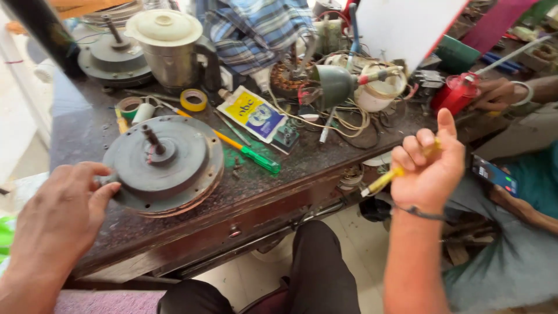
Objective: Disassembling and inspecting the internal components of a ceiling fan motor.
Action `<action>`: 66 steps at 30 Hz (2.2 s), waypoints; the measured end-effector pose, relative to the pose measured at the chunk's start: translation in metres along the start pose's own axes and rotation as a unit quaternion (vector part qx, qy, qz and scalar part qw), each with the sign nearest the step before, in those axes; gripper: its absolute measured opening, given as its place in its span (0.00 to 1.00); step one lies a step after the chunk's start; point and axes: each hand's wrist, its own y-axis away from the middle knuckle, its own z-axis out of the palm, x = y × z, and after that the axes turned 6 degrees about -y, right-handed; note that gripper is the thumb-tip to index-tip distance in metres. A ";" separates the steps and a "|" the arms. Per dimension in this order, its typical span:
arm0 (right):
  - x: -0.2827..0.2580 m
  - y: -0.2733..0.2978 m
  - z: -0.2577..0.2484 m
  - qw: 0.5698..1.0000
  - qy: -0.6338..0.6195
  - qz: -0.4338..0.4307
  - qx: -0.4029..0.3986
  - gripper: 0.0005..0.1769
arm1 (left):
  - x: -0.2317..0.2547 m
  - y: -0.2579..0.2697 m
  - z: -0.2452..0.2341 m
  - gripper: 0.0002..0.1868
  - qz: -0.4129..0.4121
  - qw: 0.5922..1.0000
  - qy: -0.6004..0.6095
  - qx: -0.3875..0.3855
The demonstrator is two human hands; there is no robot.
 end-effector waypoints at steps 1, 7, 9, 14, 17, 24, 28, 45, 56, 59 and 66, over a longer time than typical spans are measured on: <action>0.006 0.004 0.010 1.000 -0.004 0.007 -0.002 0.13 | 0.001 -0.004 0.001 0.12 -0.007 1.000 -0.004 0.001; 0.101 0.025 0.084 0.922 0.261 0.262 -0.117 0.12 | 0.003 0.002 -0.006 0.08 0.020 0.999 0.019 0.044; 0.139 0.017 0.109 0.864 0.289 0.365 -0.190 0.12 | 0.007 0.005 -0.011 0.09 0.001 0.998 0.047 0.037; 0.224 -0.004 0.140 0.778 0.367 0.438 -0.262 0.12 | 0.001 0.009 -0.007 0.08 0.025 0.996 0.062 0.052; 0.243 -0.008 0.149 0.751 0.383 0.462 -0.276 0.11 | 0.002 0.007 -0.008 0.07 0.028 0.997 0.051 0.058; 0.217 -0.002 0.148 0.825 0.258 0.454 -0.217 0.15 | 0.006 0.004 -0.010 0.08 0.009 0.998 0.053 0.033; 0.165 0.027 0.110 0.885 0.148 0.410 -0.166 0.10 | 0.000 0.007 -0.008 0.12 -0.006 0.997 0.062 0.052; 0.067 -0.002 0.026 0.973 0.130 0.183 -0.056 0.10 | 0.004 0.003 -0.004 0.07 0.041 0.994 0.077 0.068; 0.212 0.006 0.159 0.779 0.371 0.418 -0.284 0.21 | 0.006 0.003 -0.003 0.07 0.025 0.996 0.057 0.061; 0.208 0.012 0.143 0.835 0.308 0.385 -0.245 0.21 | 0.006 0.004 -0.010 0.10 -0.009 0.998 0.053 0.033; 0.129 0.023 0.093 0.653 0.710 -0.081 -0.251 0.11 | -0.002 0.008 -0.004 0.08 0.059 0.992 0.084 0.066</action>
